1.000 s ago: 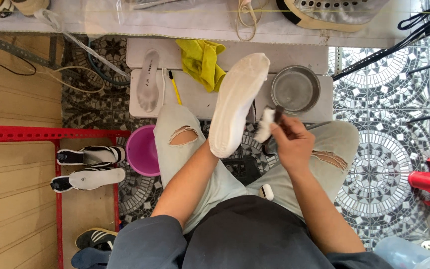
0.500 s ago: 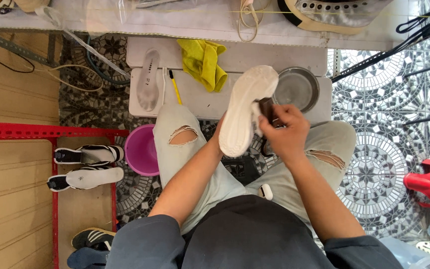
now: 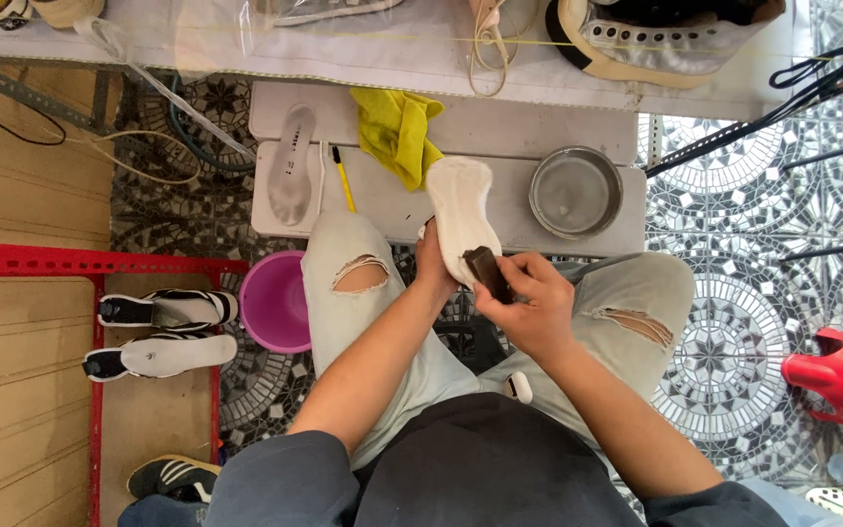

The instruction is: Cleaning a black and white sneaker using a brush, cleaning solution, and a cloth at a repair bench.

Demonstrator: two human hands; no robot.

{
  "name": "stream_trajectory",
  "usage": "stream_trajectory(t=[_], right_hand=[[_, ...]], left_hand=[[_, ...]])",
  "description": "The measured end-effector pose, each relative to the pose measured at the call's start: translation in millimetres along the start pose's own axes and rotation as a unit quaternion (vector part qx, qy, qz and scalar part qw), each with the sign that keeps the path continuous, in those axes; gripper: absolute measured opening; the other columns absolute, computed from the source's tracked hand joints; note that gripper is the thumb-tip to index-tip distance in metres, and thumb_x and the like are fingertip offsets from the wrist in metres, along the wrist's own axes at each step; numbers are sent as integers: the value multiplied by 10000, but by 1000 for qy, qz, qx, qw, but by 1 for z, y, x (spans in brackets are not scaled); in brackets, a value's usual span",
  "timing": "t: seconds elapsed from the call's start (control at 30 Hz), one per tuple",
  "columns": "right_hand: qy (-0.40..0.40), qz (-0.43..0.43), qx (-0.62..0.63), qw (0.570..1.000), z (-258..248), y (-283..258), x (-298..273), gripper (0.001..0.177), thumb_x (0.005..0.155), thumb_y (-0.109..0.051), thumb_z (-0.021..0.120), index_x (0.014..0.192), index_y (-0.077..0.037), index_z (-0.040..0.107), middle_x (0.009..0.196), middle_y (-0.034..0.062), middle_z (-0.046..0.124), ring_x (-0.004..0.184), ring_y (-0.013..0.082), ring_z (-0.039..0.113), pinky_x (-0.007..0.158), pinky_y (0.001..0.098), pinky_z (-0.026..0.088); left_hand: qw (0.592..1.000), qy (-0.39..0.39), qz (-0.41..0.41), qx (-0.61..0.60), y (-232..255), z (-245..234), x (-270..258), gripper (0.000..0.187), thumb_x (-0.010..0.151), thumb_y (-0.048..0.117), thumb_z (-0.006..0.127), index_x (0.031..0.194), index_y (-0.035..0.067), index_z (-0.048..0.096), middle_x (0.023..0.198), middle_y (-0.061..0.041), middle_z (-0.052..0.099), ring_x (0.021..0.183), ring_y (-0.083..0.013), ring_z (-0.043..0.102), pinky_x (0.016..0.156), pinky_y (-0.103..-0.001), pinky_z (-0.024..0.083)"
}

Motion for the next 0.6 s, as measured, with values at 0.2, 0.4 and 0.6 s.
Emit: stream_trajectory(t=[0.2, 0.4, 0.6], right_hand=[[-31, 11, -20, 999, -8, 19, 25, 306, 737, -184, 1049, 949, -51, 872, 880, 156, 771, 757, 426, 766, 644, 440, 595], [-31, 20, -12, 999, -10, 47, 41, 281, 749, -141, 1046, 929, -38, 856, 870, 164, 768, 754, 430, 770, 677, 429, 610], [-54, -47, -22, 997, -7, 55, 38, 255, 741, -152, 1025, 870, -42, 835, 924, 159, 766, 784, 433, 755, 686, 431, 598]], left_hand=[[987, -52, 135, 73, 29, 32, -28, 225, 992, 265, 808, 1055, 50, 790, 945, -144, 806, 857, -224, 721, 775, -494, 556], [921, -230, 222, 224, 45, 37, -40, 136, 882, 67, 712, 765, 110, 764, 664, 39, 696, 588, -73, 567, 546, -266, 466], [902, -305, 215, 216, 47, 38, -35, 158, 818, -2, 660, 687, 76, 703, 603, 44, 601, 521, -78, 497, 474, -221, 366]])
Point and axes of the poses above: each hand's wrist, its own x-axis towards the middle knuckle, its own z-axis out of the palm, y = z × x, the point moved 1 cm from there along x, towards the middle knuckle
